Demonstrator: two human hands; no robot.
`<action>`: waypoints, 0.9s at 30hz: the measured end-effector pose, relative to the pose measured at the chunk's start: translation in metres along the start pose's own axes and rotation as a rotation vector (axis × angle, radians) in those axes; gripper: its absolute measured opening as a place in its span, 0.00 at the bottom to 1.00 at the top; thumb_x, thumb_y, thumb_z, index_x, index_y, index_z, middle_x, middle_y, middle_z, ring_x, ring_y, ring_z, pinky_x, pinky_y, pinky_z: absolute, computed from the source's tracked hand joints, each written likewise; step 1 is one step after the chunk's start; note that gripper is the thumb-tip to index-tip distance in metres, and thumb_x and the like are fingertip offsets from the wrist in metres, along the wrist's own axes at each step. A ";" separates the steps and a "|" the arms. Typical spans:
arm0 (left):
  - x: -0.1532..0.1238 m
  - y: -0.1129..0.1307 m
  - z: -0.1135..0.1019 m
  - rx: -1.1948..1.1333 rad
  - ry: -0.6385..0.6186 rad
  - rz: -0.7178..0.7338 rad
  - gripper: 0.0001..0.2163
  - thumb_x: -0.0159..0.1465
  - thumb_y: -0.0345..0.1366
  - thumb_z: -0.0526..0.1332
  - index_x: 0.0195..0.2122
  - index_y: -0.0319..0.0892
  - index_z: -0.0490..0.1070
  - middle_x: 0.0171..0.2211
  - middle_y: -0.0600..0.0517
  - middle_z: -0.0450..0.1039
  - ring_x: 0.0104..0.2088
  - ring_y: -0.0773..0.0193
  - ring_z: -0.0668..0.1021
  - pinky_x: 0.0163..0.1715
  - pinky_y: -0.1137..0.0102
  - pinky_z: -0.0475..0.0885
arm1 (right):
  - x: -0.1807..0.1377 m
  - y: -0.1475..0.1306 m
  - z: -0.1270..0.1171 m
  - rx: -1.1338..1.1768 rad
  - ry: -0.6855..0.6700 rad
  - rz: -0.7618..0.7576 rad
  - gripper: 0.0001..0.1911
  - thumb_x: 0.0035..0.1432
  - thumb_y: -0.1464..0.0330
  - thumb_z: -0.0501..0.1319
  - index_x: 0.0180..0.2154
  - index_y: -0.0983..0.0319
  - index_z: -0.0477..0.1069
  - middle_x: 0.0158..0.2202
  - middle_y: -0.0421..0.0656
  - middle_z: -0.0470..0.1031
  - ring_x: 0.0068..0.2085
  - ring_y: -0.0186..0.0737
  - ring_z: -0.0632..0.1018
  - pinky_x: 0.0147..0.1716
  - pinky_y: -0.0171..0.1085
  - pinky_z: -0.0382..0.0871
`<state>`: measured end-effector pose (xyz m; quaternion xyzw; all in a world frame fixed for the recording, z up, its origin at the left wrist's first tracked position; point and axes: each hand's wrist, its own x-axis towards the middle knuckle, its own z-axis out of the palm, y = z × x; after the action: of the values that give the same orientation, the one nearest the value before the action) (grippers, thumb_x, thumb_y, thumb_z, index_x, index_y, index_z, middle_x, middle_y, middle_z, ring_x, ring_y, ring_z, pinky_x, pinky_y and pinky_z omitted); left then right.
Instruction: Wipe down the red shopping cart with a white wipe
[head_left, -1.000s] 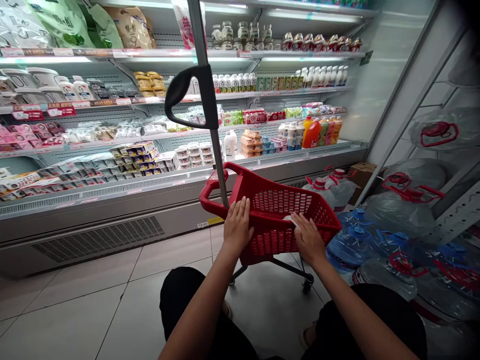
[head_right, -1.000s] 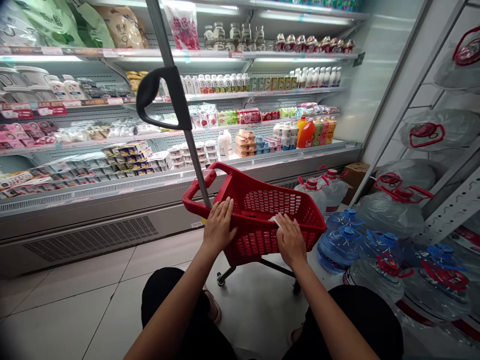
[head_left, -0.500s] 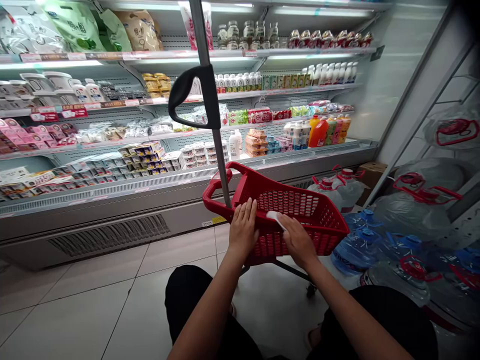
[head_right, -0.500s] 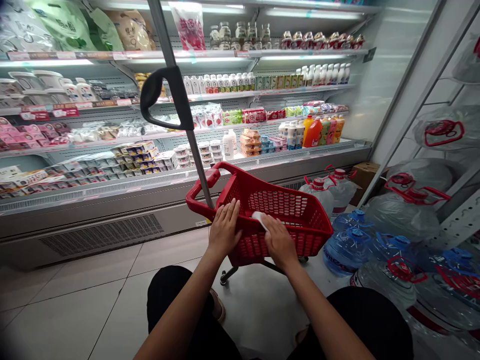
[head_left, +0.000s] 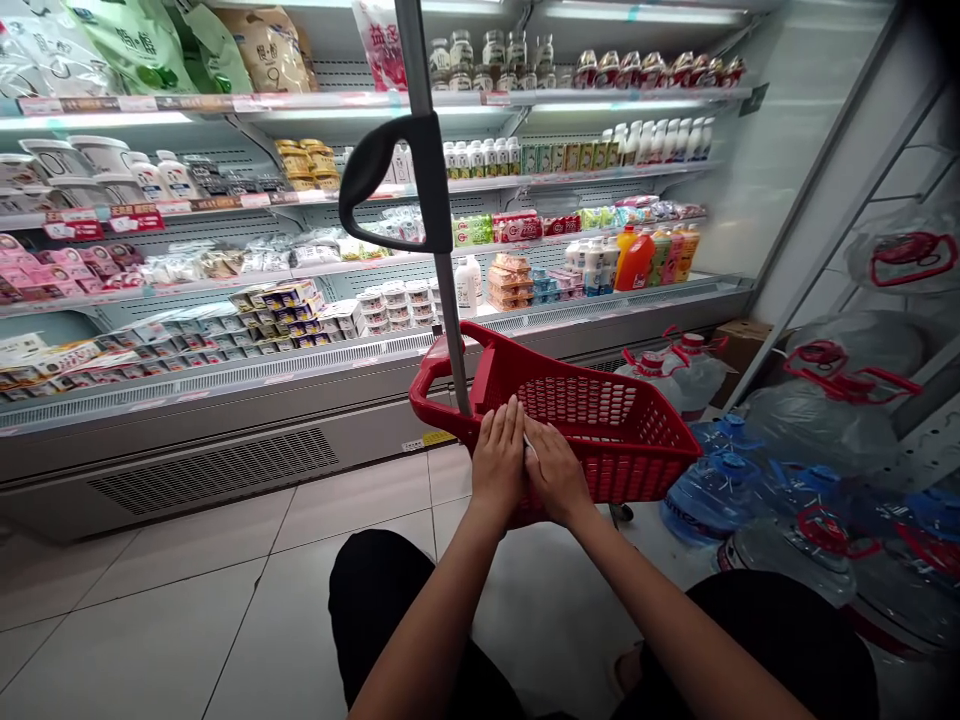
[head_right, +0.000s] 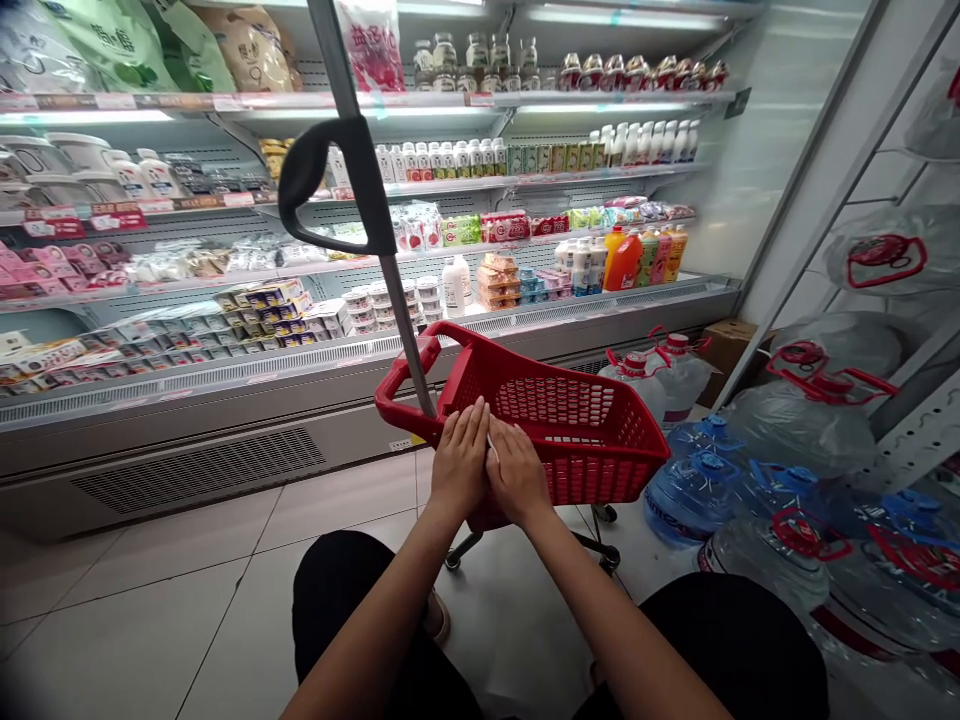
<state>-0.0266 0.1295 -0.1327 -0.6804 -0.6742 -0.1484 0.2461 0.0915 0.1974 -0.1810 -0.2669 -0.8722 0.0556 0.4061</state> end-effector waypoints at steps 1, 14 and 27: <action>0.000 0.000 0.001 0.008 -0.002 0.002 0.35 0.68 0.29 0.52 0.76 0.34 0.43 0.76 0.43 0.47 0.75 0.55 0.55 0.74 0.54 0.50 | 0.001 0.001 0.000 -0.006 -0.002 0.002 0.31 0.72 0.66 0.46 0.73 0.60 0.52 0.68 0.50 0.67 0.68 0.48 0.67 0.70 0.53 0.57; -0.001 0.002 0.001 -0.019 -0.022 0.015 0.39 0.67 0.32 0.55 0.77 0.36 0.38 0.77 0.46 0.42 0.75 0.54 0.53 0.75 0.55 0.47 | -0.004 0.031 -0.001 -0.171 -0.007 0.080 0.19 0.72 0.66 0.49 0.58 0.60 0.71 0.49 0.50 0.79 0.49 0.52 0.75 0.54 0.49 0.65; 0.000 -0.006 -0.001 -0.076 -0.044 0.046 0.46 0.62 0.34 0.60 0.77 0.38 0.35 0.77 0.47 0.40 0.75 0.52 0.52 0.75 0.53 0.45 | -0.088 0.116 -0.062 -0.337 -0.040 0.087 0.42 0.67 0.75 0.45 0.76 0.54 0.31 0.77 0.41 0.46 0.74 0.50 0.56 0.71 0.57 0.52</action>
<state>-0.0325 0.1291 -0.1311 -0.7077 -0.6574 -0.1531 0.2088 0.2330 0.2435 -0.2360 -0.3675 -0.8648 -0.0689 0.3353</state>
